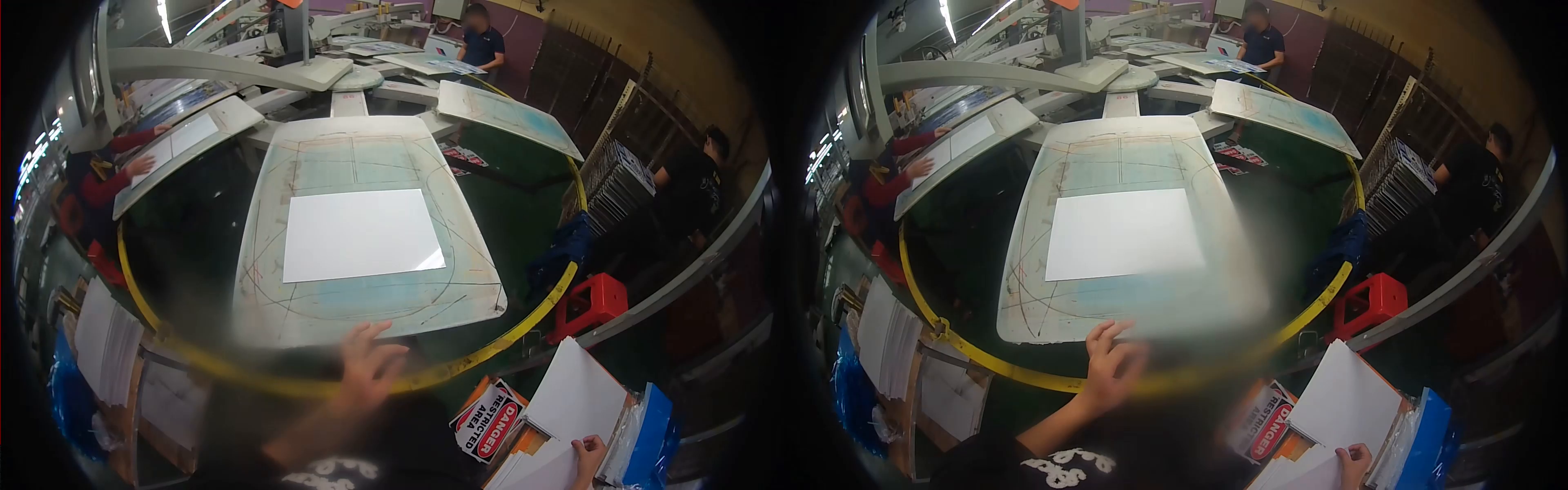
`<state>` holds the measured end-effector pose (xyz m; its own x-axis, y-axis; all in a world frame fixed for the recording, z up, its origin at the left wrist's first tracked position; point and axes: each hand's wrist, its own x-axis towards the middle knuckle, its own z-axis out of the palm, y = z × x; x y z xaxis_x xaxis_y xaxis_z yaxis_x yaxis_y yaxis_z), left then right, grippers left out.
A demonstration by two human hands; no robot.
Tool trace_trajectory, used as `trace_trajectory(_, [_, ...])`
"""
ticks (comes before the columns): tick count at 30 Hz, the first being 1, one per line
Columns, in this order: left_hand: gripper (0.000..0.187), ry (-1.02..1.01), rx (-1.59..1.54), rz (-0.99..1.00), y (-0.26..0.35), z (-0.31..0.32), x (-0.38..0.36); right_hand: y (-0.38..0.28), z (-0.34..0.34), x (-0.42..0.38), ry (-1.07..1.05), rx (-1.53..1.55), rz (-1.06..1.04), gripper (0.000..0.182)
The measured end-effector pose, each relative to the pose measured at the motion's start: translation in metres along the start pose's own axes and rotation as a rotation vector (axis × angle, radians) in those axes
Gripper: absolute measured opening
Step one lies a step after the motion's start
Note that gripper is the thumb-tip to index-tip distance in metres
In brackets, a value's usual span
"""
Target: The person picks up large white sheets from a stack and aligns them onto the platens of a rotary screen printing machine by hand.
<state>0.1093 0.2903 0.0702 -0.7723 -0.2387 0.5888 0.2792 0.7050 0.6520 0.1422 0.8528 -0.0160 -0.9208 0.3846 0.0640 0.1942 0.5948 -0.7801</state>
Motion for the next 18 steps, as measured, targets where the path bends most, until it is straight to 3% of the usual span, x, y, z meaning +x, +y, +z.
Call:
trace_trajectory(6, [0.019,-0.06,-0.026,-0.007,-0.011,0.001,-0.005,-0.009,0.005,0.007,-0.12,0.059,0.14,0.023])
trace_trajectory(9, [0.019,-0.066,-0.021,-0.044,-0.014,0.0,-0.008,-0.029,0.008,0.008,-0.046,0.002,0.148,0.021])
trace_trajectory(12, [0.019,-0.072,-0.013,-0.065,-0.02,0.001,-0.011,0.001,0.016,0.017,0.122,0.091,-0.008,0.018])
trace_trajectory(15, [0.018,-0.082,-0.021,-0.078,-0.025,0.002,-0.013,0.026,0.023,0.026,0.374,0.013,-0.202,0.03])
trace_trajectory(18, [0.023,-0.095,-0.002,-0.056,-0.03,0.003,-0.015,-0.011,0.03,0.017,0.629,-0.561,-0.17,0.039])
